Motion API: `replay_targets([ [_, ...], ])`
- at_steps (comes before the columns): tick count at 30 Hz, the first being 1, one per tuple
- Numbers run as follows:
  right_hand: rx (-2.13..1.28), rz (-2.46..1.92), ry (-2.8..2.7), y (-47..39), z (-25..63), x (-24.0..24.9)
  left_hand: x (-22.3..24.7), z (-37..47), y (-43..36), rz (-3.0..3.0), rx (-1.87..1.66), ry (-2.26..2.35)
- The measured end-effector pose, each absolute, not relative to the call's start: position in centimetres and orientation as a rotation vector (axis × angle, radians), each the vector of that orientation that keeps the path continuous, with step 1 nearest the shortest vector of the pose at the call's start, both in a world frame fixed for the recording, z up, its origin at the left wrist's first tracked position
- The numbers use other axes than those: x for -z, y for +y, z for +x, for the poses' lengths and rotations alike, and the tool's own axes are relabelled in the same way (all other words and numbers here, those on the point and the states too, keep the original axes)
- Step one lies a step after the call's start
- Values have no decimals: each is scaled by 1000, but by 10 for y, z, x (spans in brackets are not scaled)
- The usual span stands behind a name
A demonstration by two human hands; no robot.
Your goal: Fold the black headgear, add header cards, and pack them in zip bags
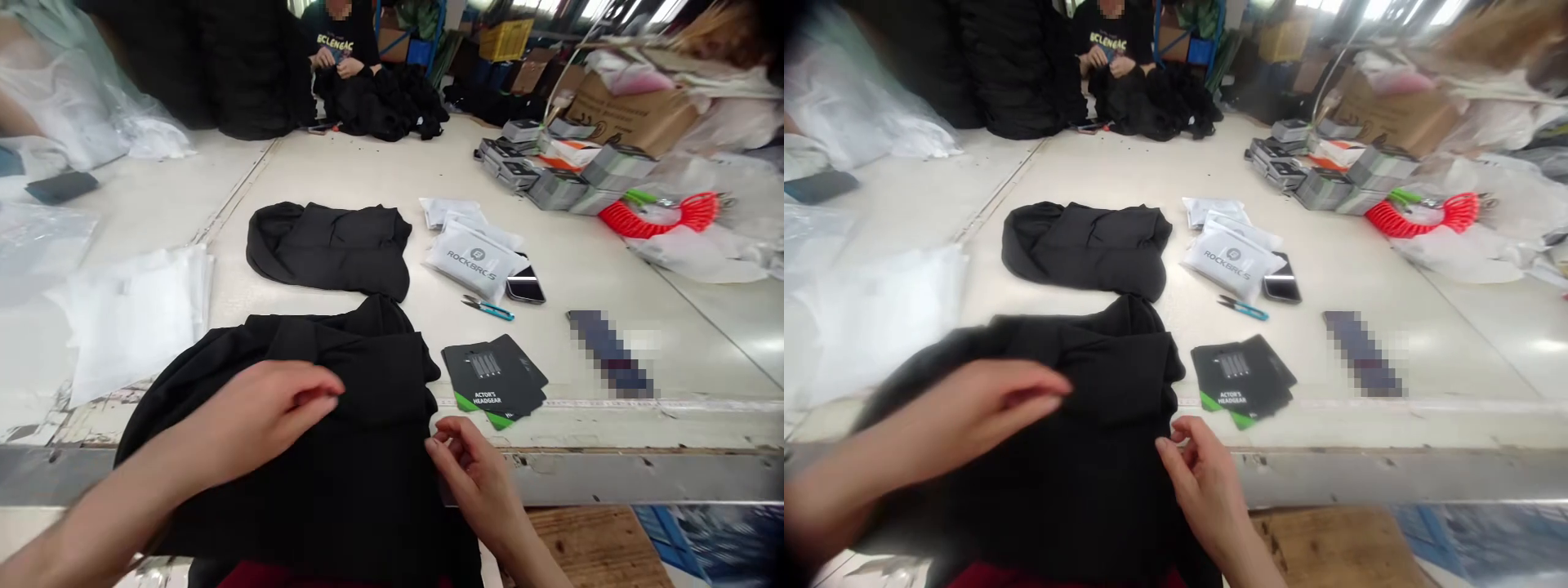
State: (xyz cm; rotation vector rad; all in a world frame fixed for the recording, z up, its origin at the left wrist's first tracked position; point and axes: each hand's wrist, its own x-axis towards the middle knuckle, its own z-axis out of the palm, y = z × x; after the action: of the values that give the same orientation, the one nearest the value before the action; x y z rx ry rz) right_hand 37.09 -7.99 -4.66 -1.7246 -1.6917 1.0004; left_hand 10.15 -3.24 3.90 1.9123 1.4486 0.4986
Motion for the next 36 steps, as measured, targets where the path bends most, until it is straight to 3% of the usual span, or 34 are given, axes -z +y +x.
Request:
replay_targets([
  [6,-775,-1703,-1810,-84,347,54,3,209,29,2113,-242,1620],
  [12,-697,-1619,-1854,-87,339,59,38,201,47,2049,-277,1633],
  [20,-563,-1573,-1993,-85,341,64,33,185,55,1989,-565,1526],
  [25,-538,-1549,-1998,-88,340,65,28,179,57,1641,-982,1210],
  [30,-733,-1565,-1877,-75,347,53,26,175,57,1058,-947,862],
  [36,-621,-1599,-1573,-40,353,41,22,173,57,902,-894,795],
])
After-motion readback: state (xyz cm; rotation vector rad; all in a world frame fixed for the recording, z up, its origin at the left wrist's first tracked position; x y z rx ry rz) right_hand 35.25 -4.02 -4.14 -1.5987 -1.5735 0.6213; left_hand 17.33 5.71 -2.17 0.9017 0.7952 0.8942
